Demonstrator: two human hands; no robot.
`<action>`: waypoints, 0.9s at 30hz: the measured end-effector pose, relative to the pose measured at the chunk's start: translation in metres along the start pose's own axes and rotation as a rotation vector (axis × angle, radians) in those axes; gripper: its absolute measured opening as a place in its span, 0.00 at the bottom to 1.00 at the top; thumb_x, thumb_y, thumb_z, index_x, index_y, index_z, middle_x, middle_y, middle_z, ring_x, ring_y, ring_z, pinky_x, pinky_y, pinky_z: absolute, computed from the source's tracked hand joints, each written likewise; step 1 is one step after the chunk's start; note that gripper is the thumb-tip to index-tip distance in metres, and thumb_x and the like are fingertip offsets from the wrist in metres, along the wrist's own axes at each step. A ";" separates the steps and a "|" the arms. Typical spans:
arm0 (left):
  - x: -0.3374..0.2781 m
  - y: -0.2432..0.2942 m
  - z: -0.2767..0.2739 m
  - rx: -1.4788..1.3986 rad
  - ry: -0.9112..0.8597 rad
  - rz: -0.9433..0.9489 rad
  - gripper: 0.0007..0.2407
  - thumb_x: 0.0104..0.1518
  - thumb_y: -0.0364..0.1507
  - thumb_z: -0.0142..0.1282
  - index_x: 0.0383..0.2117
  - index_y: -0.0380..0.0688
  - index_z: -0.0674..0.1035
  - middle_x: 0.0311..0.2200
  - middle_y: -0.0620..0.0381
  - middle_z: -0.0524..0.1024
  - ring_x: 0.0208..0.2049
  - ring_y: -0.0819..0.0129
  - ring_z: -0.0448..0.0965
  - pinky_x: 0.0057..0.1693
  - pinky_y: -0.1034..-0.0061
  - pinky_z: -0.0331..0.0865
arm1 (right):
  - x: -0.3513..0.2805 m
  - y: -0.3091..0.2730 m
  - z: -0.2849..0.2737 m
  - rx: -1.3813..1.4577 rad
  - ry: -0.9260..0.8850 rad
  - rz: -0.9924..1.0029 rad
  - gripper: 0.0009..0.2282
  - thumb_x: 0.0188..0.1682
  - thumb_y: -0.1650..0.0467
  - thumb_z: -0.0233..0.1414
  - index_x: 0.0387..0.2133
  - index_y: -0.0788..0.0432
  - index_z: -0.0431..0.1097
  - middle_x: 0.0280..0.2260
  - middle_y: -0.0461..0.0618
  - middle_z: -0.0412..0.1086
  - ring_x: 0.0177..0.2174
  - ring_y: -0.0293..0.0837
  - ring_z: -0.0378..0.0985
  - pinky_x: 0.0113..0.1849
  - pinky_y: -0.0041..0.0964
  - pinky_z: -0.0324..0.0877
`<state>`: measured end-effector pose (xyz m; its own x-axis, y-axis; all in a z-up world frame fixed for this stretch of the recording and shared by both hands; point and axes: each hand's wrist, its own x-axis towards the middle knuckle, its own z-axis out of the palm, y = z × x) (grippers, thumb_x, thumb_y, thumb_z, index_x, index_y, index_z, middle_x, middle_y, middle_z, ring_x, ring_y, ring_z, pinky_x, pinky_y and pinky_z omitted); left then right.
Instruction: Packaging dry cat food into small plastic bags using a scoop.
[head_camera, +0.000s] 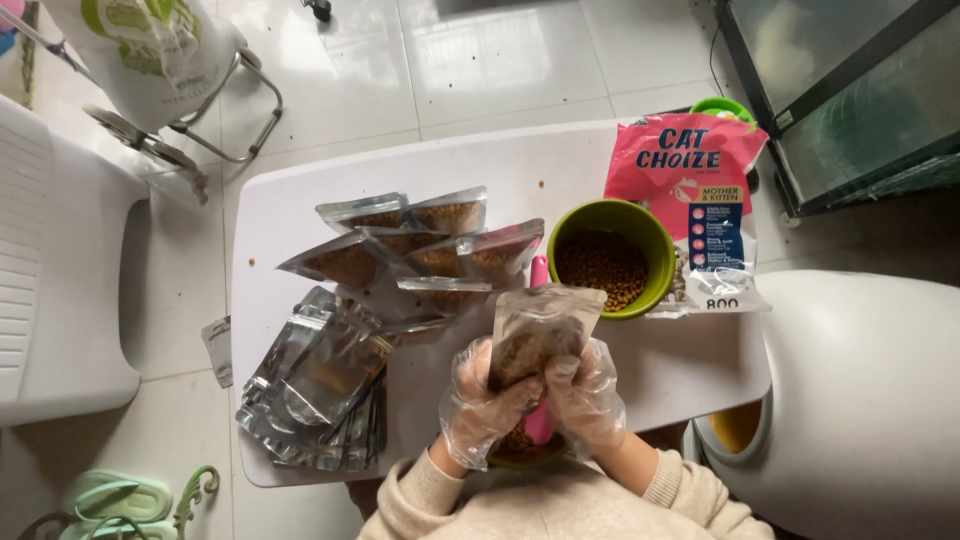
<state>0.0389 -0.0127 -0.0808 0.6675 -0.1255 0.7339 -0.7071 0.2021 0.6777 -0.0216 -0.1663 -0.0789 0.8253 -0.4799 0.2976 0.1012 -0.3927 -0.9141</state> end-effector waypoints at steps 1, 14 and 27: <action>0.001 0.006 -0.001 0.093 -0.066 -0.115 0.14 0.56 0.33 0.62 0.32 0.39 0.69 0.21 0.49 0.66 0.18 0.56 0.62 0.25 0.66 0.63 | 0.007 -0.020 0.004 0.016 -0.063 -0.120 0.20 0.56 0.58 0.43 0.22 0.59 0.69 0.18 0.50 0.69 0.19 0.44 0.73 0.20 0.35 0.70; -0.044 -0.004 -0.016 0.282 -0.104 -0.597 0.21 0.63 0.45 0.49 0.56 0.47 0.71 0.48 0.49 0.77 0.47 0.55 0.79 0.47 0.67 0.80 | 0.023 -0.060 0.012 0.310 -0.349 -0.296 0.17 0.54 0.63 0.52 0.15 0.56 0.65 0.18 0.41 0.66 0.19 0.37 0.70 0.20 0.30 0.67; 0.032 0.051 0.012 -0.466 -0.006 -0.219 0.10 0.47 0.18 0.68 0.20 0.38 0.74 0.15 0.53 0.69 0.14 0.65 0.66 0.25 0.73 0.65 | 0.014 -0.011 0.015 0.405 -0.203 -0.370 0.15 0.56 0.67 0.52 0.19 0.59 0.65 0.13 0.49 0.68 0.16 0.36 0.75 0.17 0.26 0.68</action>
<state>0.0214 -0.0182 -0.0225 0.7861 -0.2186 0.5781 -0.3709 0.5813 0.7243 -0.0027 -0.1565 -0.0685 0.7804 -0.1926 0.5948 0.5744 -0.1551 -0.8038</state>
